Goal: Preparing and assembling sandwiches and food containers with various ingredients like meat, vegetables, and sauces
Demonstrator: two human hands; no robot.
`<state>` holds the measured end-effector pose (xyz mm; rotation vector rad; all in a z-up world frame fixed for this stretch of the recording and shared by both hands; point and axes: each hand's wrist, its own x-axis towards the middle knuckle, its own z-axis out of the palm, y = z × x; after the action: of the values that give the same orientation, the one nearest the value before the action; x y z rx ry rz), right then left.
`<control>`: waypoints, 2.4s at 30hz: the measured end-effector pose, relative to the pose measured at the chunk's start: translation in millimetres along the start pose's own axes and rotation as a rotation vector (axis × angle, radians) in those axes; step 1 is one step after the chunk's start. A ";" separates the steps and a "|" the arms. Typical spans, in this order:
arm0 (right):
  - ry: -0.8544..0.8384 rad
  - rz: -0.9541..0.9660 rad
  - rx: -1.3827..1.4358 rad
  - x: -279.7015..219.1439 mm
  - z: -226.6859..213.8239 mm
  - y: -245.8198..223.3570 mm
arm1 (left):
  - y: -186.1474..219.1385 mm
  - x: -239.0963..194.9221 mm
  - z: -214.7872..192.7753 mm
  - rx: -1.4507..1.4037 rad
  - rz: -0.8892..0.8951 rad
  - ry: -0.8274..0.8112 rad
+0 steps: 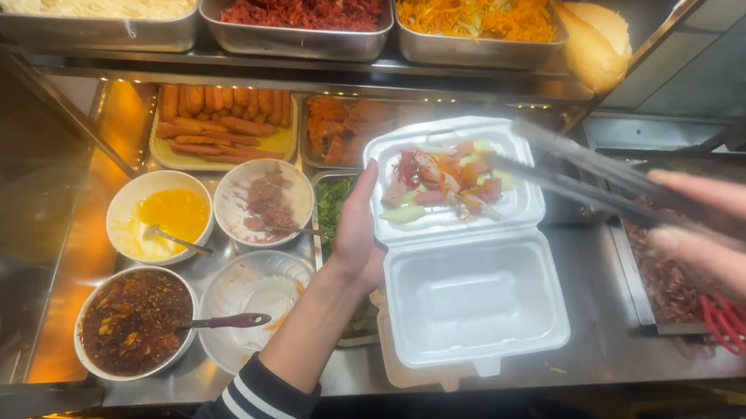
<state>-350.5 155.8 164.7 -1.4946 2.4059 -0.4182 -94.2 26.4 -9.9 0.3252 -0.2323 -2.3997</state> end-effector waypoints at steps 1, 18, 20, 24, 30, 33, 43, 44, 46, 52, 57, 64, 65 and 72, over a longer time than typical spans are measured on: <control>0.049 -0.045 -0.044 10.4 -6.4 -4.6 | 4.2 -2.0 9.6 0.039 0.040 0.050; 0.279 -0.406 -0.213 132.2 -22.1 -80.9 | 28.7 -13.1 14.7 0.073 0.145 0.053; 0.126 -0.286 -0.048 108.2 -23.8 -97.9 | 30.6 -14.6 22.7 0.106 0.147 0.110; 0.101 -0.253 0.047 99.9 -17.0 -94.4 | 28.9 -7.9 14.1 0.079 0.144 0.064; 0.100 -0.215 -0.308 111.3 8.0 -107.5 | 23.4 -5.5 9.0 0.079 0.128 0.065; 0.086 -0.219 -0.298 102.7 7.1 -111.7 | 26.7 -14.1 12.2 0.117 0.149 0.107; 0.125 -0.294 0.069 85.8 1.8 -93.5 | 29.0 -15.0 17.2 0.077 0.146 0.136; 0.129 -0.209 0.007 85.4 4.3 -94.0 | 29.5 -14.3 21.5 0.085 0.143 0.140; 0.097 -0.236 0.166 73.5 -2.8 -86.7 | 29.7 -2.4 13.2 0.070 0.150 0.102; -0.036 -0.132 0.451 31.8 12.9 -26.6 | 19.2 0.7 0.3 0.041 0.127 0.066; -0.270 -0.021 0.456 0.1 36.0 14.5 | -3.0 6.7 -8.2 0.074 0.128 0.023; -0.184 0.177 0.320 -18.2 40.8 61.9 | -53.4 18.7 -17.9 0.093 0.171 0.044; -0.189 0.156 0.375 -16.7 38.8 78.9 | -66.4 23.2 -17.5 0.092 0.178 0.041; -0.246 0.134 0.278 6.2 19.9 178.6 | -148.4 63.1 13.7 0.182 0.312 0.309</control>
<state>-492.1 223.9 77.2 -1.1834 2.1393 -0.4842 -236.1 95.8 -45.0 0.6848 -0.3324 -1.9940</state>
